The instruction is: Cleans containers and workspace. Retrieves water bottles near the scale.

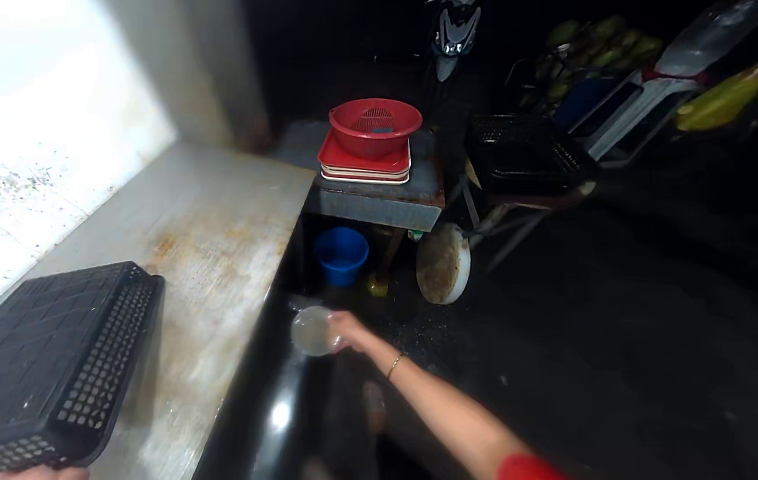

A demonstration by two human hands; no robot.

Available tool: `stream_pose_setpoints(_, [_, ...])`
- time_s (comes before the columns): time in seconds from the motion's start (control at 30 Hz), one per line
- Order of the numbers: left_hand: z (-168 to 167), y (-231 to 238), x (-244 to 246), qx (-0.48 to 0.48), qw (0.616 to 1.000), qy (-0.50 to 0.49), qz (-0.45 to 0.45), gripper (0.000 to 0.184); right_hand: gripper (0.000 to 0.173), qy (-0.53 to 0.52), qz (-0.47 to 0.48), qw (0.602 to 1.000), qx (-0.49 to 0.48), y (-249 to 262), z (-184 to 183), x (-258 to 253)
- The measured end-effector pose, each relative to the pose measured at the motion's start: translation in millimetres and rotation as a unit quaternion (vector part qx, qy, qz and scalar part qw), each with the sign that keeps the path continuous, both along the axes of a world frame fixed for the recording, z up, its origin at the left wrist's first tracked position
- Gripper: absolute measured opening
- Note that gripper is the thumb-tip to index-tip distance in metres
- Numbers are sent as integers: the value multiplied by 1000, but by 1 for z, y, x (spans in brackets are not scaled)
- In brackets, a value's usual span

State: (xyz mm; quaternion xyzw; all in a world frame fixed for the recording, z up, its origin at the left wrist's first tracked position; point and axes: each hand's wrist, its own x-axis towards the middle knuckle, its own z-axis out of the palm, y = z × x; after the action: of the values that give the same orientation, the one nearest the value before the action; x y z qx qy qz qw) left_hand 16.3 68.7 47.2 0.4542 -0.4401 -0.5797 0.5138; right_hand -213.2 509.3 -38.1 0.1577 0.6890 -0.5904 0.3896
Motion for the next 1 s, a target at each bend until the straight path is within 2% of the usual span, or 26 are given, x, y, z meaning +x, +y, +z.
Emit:
stream_pose_setpoints(0.07, [31,30,-40,31,998,-49,15,55,37,12,-1,1000,3,27,11,-25])
stream_pose_setpoints(0.13, [53,65,-78,15,997,-76,-10,49,38,28,6,1000,10,54,25,-52])
stream_pose_setpoints(0.23, [84,111,-147,7,996,-67,-50,39,41,55,23,998,26,91,50,-94])
stream_pose_setpoints(0.4, [105,163,-254,13,990,-18,-136,37,44,87,3,996,36,135,104,-164])
stream_pose_setpoints(0.5, [118,190,-311,11,983,19,-183,28,47,96,-32,995,20,151,134,-203])
stream_pose_setpoints(0.57, [125,201,-348,-7,976,37,-213,19,48,104,-55,993,13,157,152,-227])
stream_pose_setpoints(0.67, [138,213,-405,-47,958,51,-279,15,48,120,-77,990,11,160,174,-267])
stream_pose_setpoints(0.8, [147,221,-488,-95,928,40,-359,19,49,127,-99,987,19,153,195,-323])
stream_pose_setpoints(0.9, [162,222,-561,-95,909,28,-405,21,49,138,-118,983,8,137,221,-367])
stream_pose_setpoints(1.0, [174,220,-633,-91,881,-19,-464,34,52,166,-118,979,8,113,255,-409])
